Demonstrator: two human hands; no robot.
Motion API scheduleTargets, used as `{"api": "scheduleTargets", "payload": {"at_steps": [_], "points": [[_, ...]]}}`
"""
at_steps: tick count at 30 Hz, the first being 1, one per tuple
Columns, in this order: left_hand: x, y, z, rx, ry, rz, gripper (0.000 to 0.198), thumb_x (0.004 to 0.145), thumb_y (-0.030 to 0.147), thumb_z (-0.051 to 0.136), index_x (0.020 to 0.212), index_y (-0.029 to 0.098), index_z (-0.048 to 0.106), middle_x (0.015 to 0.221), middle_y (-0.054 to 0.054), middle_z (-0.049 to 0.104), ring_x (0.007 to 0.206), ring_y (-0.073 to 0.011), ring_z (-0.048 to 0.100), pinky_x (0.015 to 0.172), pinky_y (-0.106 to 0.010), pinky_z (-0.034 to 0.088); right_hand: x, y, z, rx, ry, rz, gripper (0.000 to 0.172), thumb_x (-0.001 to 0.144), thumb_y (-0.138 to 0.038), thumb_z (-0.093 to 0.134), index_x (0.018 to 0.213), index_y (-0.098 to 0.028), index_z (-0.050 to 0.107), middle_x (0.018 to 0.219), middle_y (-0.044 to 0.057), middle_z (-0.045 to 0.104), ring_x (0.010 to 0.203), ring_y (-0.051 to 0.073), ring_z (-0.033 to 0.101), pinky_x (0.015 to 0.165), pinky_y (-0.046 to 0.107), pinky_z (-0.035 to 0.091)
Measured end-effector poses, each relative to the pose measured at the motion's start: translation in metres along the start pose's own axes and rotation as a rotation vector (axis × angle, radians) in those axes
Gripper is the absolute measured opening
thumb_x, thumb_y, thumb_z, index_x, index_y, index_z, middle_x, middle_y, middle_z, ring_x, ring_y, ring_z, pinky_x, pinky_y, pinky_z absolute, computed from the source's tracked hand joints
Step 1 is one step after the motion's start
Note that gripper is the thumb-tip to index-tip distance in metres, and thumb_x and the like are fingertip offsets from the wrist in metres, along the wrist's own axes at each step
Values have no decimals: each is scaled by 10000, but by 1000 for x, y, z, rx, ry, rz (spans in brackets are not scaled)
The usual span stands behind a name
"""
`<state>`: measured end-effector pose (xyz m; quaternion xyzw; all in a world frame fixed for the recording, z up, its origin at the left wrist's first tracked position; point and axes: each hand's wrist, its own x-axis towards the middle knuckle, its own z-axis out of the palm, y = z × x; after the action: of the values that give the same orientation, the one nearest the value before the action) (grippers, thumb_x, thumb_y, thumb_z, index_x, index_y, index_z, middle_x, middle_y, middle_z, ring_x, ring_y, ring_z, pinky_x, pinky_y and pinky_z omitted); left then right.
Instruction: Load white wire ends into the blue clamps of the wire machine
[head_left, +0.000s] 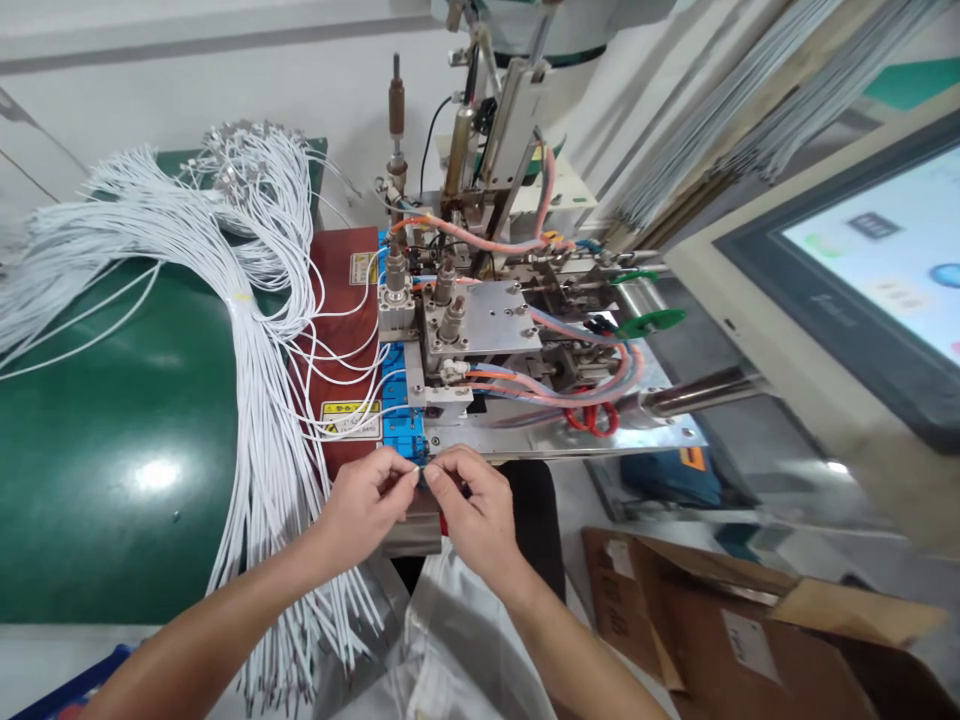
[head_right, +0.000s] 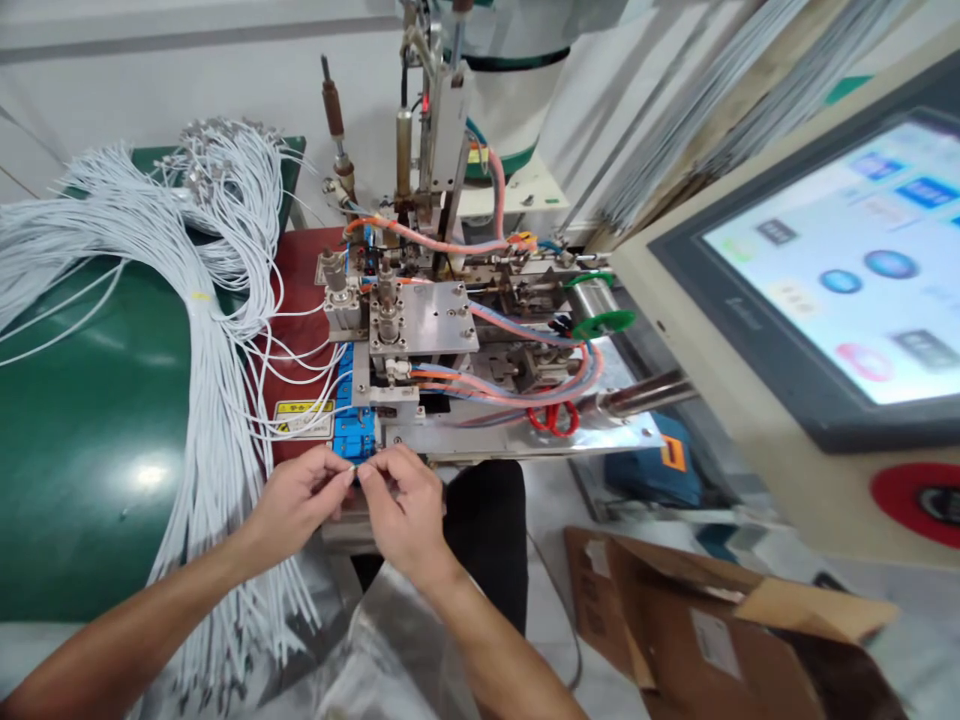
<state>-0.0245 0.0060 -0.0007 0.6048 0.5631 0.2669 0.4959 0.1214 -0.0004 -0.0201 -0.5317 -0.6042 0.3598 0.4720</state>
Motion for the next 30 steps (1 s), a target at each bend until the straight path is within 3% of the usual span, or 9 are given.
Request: {"api": "scheduleTargets", "payload": {"at_steps": [7, 12, 18, 20, 23, 26, 30], "points": [[1, -4, 3, -146, 33, -66, 142, 823, 295, 519, 762, 168, 538, 585, 39, 560, 482, -72, 512, 488, -176, 396, -7, 3, 4, 61, 113, 28, 147, 779, -168, 516, 639, -184, 559, 627, 1, 538, 591, 128, 514, 568, 256, 423], [1, -7, 7, -102, 35, -33, 148, 833, 293, 504, 801, 163, 567, 593, 29, 561, 498, -79, 529, 507, -184, 418, 6, 2, 1, 171, 41, 188, 98, 746, -218, 561, 669, -176, 606, 646, 14, 590, 592, 133, 538, 563, 255, 437], [1, -12, 10, -49, 32, -16, 186, 838, 312, 493, 906, 167, 586, 624, 20, 588, 523, -90, 538, 528, -190, 444, 6, 3, 6, 290, 18, 324, 123, 732, -230, 538, 622, -176, 527, 576, -18, 529, 524, 105, 482, 521, 230, 416], [2, -11, 11, -41, 49, -12, 217, 834, 301, 491, 971, 164, 590, 635, 17, 595, 544, -95, 542, 533, -189, 450, 3, 5, 8, 238, 9, 315, 120, 756, -229, 503, 646, -182, 510, 579, -23, 523, 523, 104, 474, 520, 226, 409], [3, -10, 10, -15, 59, 8, 309, 833, 275, 488, 1114, 180, 571, 656, 21, 603, 572, -96, 541, 558, -188, 454, -1, 9, 8, 36, 27, 183, 106, 768, -213, 493, 667, -189, 518, 624, -12, 533, 580, 120, 495, 558, 235, 406], [3, -9, 8, -16, 40, 12, 316, 833, 254, 484, 1131, 204, 578, 688, 22, 621, 565, -86, 547, 576, -187, 458, -2, 12, 5, -67, 19, 85, 122, 772, -203, 498, 659, -191, 541, 644, -2, 545, 617, 132, 515, 595, 247, 414], [4, -8, 8, -9, 9, 9, 294, 835, 244, 482, 1113, 211, 571, 605, 46, 590, 542, -84, 556, 570, -181, 453, 1, 14, 2, 58, 58, 186, 96, 784, -240, 507, 773, -183, 584, 700, 13, 599, 605, 129, 537, 582, 250, 438]]}}
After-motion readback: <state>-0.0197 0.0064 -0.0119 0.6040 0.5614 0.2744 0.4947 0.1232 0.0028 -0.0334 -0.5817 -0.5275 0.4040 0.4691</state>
